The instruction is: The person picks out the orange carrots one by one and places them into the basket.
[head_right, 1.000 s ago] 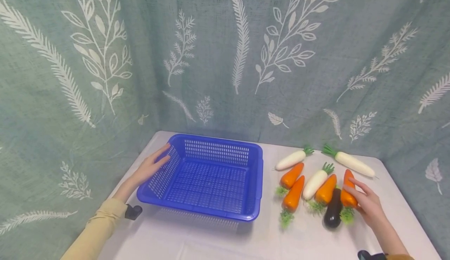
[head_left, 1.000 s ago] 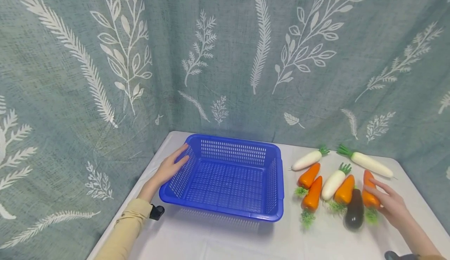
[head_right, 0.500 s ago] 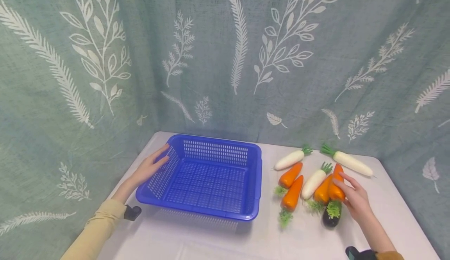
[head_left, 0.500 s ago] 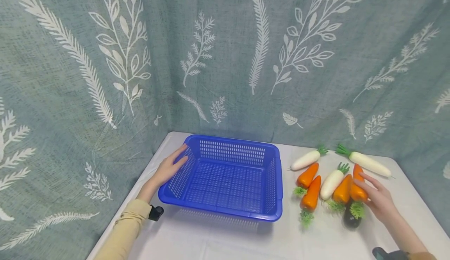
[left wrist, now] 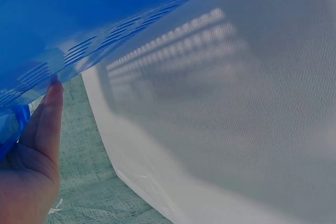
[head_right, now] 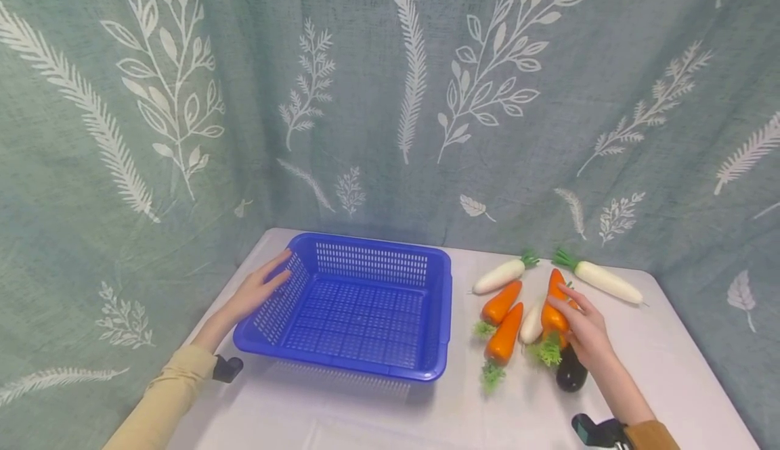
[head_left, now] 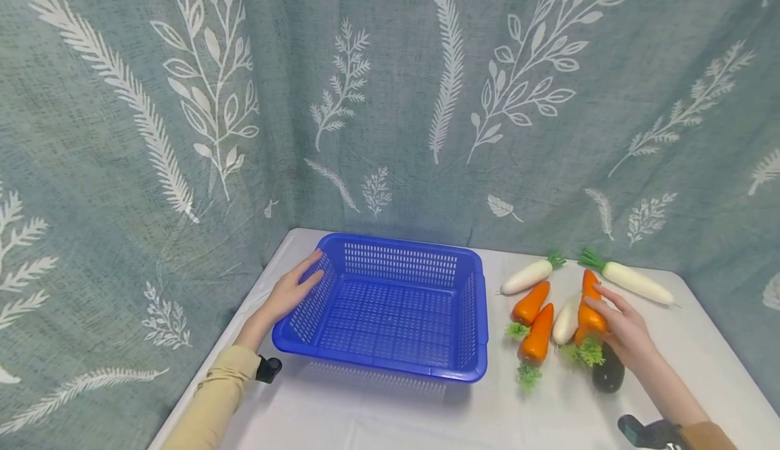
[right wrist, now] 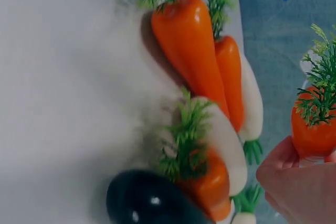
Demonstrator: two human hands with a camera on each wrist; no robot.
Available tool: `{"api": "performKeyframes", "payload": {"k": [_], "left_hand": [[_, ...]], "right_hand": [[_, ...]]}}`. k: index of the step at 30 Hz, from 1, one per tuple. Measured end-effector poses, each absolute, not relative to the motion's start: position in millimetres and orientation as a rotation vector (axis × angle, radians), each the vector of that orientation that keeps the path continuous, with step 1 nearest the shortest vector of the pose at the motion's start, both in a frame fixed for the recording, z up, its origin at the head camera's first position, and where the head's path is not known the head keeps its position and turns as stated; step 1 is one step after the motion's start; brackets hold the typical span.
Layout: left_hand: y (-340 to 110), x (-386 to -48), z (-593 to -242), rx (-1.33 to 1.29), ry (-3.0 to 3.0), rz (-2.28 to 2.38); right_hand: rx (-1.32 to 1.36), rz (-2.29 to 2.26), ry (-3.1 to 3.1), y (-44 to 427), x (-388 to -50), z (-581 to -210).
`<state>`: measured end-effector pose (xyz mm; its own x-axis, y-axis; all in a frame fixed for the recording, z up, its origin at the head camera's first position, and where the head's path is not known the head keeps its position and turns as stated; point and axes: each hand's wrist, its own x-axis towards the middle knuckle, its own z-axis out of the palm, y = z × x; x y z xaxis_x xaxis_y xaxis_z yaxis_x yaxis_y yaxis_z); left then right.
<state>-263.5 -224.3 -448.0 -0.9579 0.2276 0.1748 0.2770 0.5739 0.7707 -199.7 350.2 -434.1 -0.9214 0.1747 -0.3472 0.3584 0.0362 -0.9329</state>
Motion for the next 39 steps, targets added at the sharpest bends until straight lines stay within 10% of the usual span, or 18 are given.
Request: {"api": "performKeyframes", "payload": {"k": [39], "left_hand": [[-224.0, -263.3, -447.3, -0.421, -2.738, -1.373]], "right_hand": [[0.365, -2.384, 1.756, 256.8, -209.2, -417.0]]}}
